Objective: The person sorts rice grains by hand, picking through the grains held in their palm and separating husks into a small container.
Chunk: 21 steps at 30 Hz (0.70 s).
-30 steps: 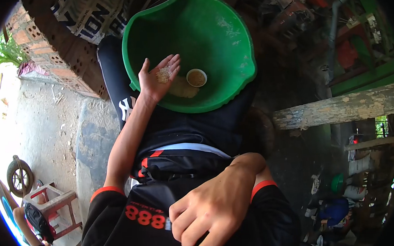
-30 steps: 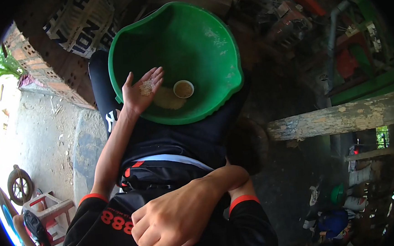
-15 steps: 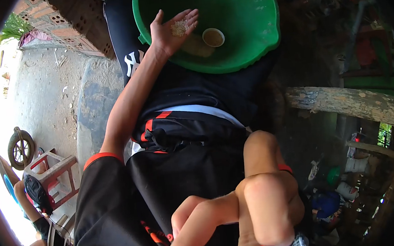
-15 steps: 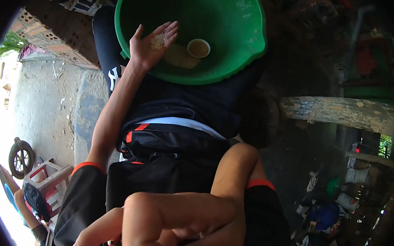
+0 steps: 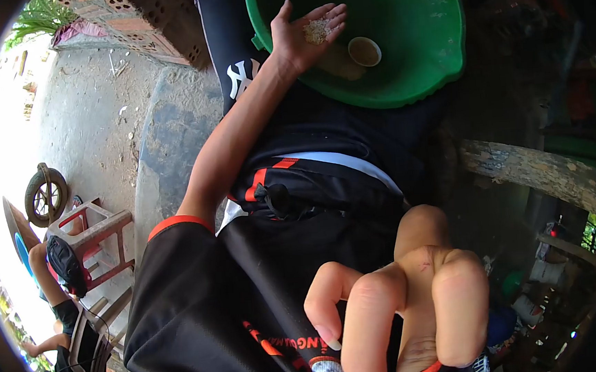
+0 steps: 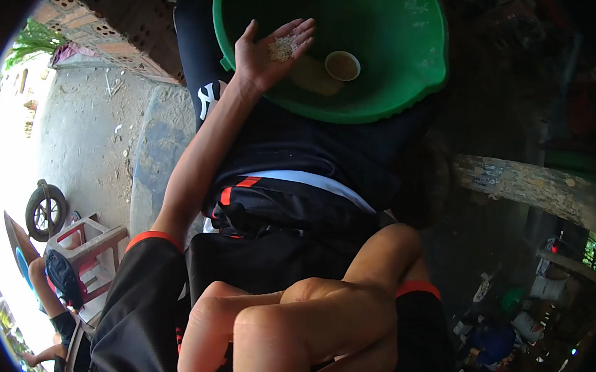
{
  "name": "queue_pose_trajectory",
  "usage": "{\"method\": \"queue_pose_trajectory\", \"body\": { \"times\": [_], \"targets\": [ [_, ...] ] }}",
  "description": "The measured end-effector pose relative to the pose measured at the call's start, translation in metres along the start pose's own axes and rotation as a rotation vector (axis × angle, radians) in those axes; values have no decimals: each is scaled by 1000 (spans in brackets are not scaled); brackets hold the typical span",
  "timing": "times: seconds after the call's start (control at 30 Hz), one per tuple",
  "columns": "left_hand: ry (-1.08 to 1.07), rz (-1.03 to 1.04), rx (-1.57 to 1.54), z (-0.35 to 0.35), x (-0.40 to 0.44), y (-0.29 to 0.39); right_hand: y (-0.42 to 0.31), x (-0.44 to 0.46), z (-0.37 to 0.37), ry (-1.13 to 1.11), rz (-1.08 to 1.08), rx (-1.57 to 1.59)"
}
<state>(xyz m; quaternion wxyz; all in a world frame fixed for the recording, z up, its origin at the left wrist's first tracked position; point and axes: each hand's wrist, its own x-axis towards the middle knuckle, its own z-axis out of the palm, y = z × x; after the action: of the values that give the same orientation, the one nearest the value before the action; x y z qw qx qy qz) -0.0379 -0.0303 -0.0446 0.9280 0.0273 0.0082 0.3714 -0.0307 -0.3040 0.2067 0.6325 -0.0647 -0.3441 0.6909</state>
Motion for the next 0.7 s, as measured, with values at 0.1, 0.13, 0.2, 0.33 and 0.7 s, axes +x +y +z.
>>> {"method": "queue_pose_trajectory", "body": {
  "times": [0.1,0.13,0.2,0.33,0.7],
  "targets": [
    [28,20,14,5,-2,-2,2,-10,11,52,100,-98],
    [41,26,35,4,-1,-2,10,-12,16,192,10,12],
    [30,19,26,2,1,-1,-6,-2,1,20,125,-66],
    [38,28,41,4,-1,-3,5,-12,7,-3,72,9],
    [14,-23,9,-2,2,-1,4,-26,-47,-464,181,271]
  ]
}}
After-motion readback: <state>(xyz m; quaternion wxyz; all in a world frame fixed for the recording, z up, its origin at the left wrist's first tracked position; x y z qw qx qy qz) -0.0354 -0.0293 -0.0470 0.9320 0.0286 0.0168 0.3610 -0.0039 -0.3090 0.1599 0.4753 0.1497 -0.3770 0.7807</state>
